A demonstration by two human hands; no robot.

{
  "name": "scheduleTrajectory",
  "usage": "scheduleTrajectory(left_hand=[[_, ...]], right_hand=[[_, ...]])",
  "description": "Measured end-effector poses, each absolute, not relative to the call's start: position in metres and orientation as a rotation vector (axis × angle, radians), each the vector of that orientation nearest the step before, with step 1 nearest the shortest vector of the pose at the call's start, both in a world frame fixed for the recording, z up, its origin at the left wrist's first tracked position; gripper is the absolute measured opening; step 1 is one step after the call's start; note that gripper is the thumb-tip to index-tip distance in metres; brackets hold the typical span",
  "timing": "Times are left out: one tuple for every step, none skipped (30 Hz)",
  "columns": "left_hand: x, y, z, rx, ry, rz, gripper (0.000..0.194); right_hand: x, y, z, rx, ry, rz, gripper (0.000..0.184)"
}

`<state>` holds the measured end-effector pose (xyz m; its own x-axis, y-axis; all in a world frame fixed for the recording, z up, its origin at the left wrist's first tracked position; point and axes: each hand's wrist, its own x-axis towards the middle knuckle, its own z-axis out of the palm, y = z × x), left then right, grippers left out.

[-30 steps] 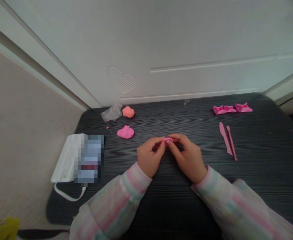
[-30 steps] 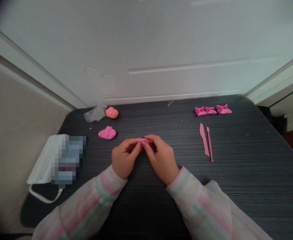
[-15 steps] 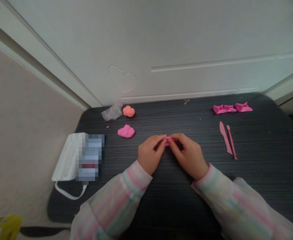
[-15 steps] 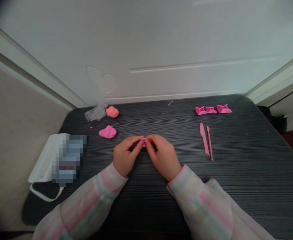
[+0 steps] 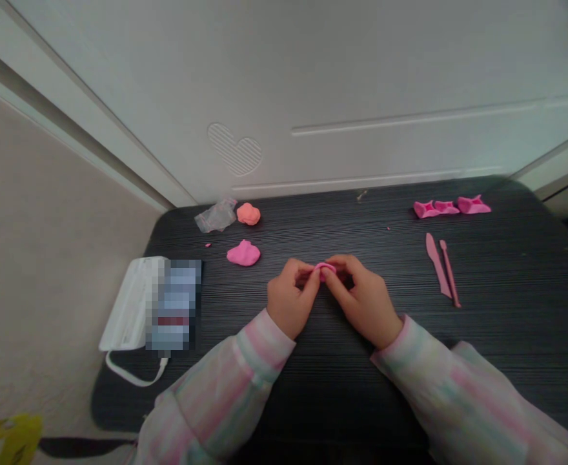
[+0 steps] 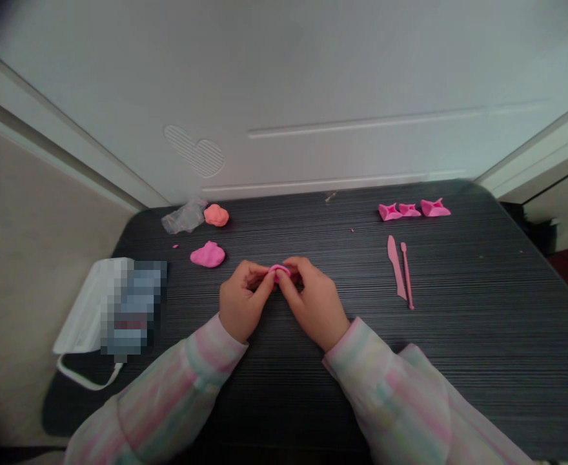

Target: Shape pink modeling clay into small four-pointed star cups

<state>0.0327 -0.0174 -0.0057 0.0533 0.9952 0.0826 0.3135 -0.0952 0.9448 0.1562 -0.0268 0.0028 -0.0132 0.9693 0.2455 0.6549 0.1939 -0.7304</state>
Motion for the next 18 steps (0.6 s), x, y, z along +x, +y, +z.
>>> scheduleTrajectory(left_hand=[[0.0327, -0.0173, -0.0067, 1.493, 1.349, 1.077, 0.013], [0.0329, -0.0172, -0.0074, 1.463, 1.328, 1.077, 0.014], [0.0331, -0.0171, -0.0077, 1.443, 1.308, 1.077, 0.015], [0.0334, -0.0169, -0.0076, 1.434, 1.290, 1.073, 0.018], [0.0335, -0.0167, -0.0073, 1.439, 1.279, 1.064, 0.022], [0.0336, -0.0164, -0.0068, 1.459, 1.277, 1.050, 0.023], [0.0334, -0.0161, -0.0062, 1.492, 1.285, 1.030, 0.023], [0.0331, -0.0157, -0.0057, 1.531, 1.298, 1.008, 0.022], [0.0327, -0.0154, -0.0052, 1.572, 1.311, 0.987, 0.020], [0.0323, -0.0151, -0.0047, 1.608, 1.319, 0.970, 0.019], [0.0320, -0.0149, -0.0042, 1.638, 1.321, 0.958, 0.018], [0.0317, -0.0148, -0.0036, 1.664, 1.320, 0.948, 0.018], [0.0315, -0.0148, -0.0030, 1.688, 1.317, 0.943, 0.017], [0.0315, -0.0148, -0.0024, 1.709, 1.316, 0.939, 0.017], [0.0316, -0.0148, -0.0017, 1.728, 1.322, 0.939, 0.016], [0.0317, -0.0148, -0.0011, 1.743, 1.338, 0.942, 0.015], [0.0318, -0.0147, -0.0006, 1.757, 1.362, 0.945, 0.014], [0.0319, -0.0146, -0.0001, 1.772, 1.387, 0.947, 0.013]], right_hand=[[0.1563, -0.0266, 0.0029, -1.531, -1.741, 0.574, 0.015], [0.1564, -0.0263, 0.0030, -1.526, -1.748, 0.584, 0.014], [0.1565, -0.0260, 0.0030, -1.526, -1.758, 0.578, 0.013], [0.1567, -0.0258, 0.0029, -1.532, -1.770, 0.560, 0.012], [0.1569, -0.0257, 0.0027, -1.541, -1.787, 0.533, 0.011], [0.1572, -0.0256, 0.0025, -1.547, -1.808, 0.500, 0.010], [0.1574, -0.0256, 0.0022, -1.548, -1.832, 0.464, 0.009], [0.1577, -0.0256, 0.0019, -1.545, -1.855, 0.429, 0.009], [0.1580, -0.0257, 0.0016, -1.543, -1.876, 0.399, 0.009], [0.1583, -0.0258, 0.0012, -1.543, -1.893, 0.377, 0.009], [0.1586, -0.0260, 0.0008, -1.545, -1.906, 0.363, 0.010], [0.1589, -0.0261, 0.0005, -1.547, -1.914, 0.356, 0.010], [0.1592, -0.0264, 0.0003, -1.544, -1.919, 0.352, 0.011], [0.1594, -0.0266, 0.0002, -1.533, -1.922, 0.350, 0.012], [0.1595, -0.0270, 0.0002, -1.513, -1.927, 0.351, 0.014], [0.1594, -0.0273, 0.0005, -1.486, -1.933, 0.352, 0.015], [0.1592, -0.0278, 0.0008, -1.458, -1.942, 0.355, 0.016], [0.1589, -0.0282, 0.0013, -1.434, -1.948, 0.359, 0.017]])
